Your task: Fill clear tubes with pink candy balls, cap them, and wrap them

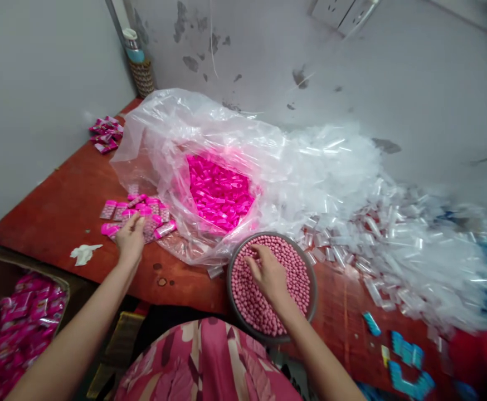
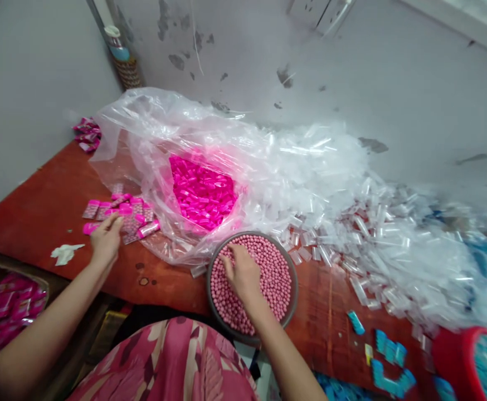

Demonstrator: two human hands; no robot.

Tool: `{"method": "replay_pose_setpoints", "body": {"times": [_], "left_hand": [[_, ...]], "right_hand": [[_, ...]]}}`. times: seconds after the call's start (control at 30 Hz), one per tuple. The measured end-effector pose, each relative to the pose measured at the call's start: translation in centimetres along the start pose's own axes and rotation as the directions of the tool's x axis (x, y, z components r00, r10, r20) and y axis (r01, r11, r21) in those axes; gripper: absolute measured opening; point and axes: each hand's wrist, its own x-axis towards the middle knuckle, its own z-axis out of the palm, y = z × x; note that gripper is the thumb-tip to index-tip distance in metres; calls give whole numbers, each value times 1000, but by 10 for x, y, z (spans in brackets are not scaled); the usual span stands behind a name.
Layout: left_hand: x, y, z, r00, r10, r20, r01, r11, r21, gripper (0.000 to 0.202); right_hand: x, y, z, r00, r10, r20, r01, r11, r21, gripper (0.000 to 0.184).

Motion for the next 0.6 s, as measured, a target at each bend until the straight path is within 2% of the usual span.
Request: {"method": "replay_pose_setpoints", "body": {"times": [0.03, 0.1, 0.2, 0.27, 0.3, 0.37, 0.5, 0.57, 0.6], "left_hand": [[3, 1, -3, 999, 28, -25, -27, 999, 34, 39], [-5, 8, -2, 997, 79, 17, -80, 993, 83, 39], [-44, 27, 13, 964, 131, 231, -150, 986, 67, 37], [-81, 41, 27, 899, 166, 405, -190, 982, 19, 38], [-100, 46, 34, 849, 193, 491, -218, 976, -7, 37], [-135, 55, 49, 716, 266, 646, -295, 953, -65, 32], [-188, 62, 77, 374, 409, 833, -483, 852, -201, 29], [-206, 62, 93, 228, 366, 902, -561, 807, -186, 29], [-214, 61, 100, 172, 311, 935, -597, 788, -152, 29]], "right_hand": [[-7, 16, -7, 997, 75, -7, -75, 996, -47, 27], [-19, 47, -18, 984, 180, 12, -176, 972, -154, 25], [-34, 79, -18, 952, 290, 96, -268, 943, -196, 24], [-40, 90, -10, 936, 323, 140, -307, 944, -125, 24], [-43, 94, -5, 936, 320, 145, -313, 947, -68, 24], [-45, 99, 4, 948, 293, 129, -301, 953, 48, 22], [-46, 107, 14, 967, 222, 125, -241, 956, 169, 22], [-47, 108, 14, 973, 186, 138, -210, 958, 193, 22], [-47, 108, 13, 976, 162, 142, -190, 959, 208, 22]]}}
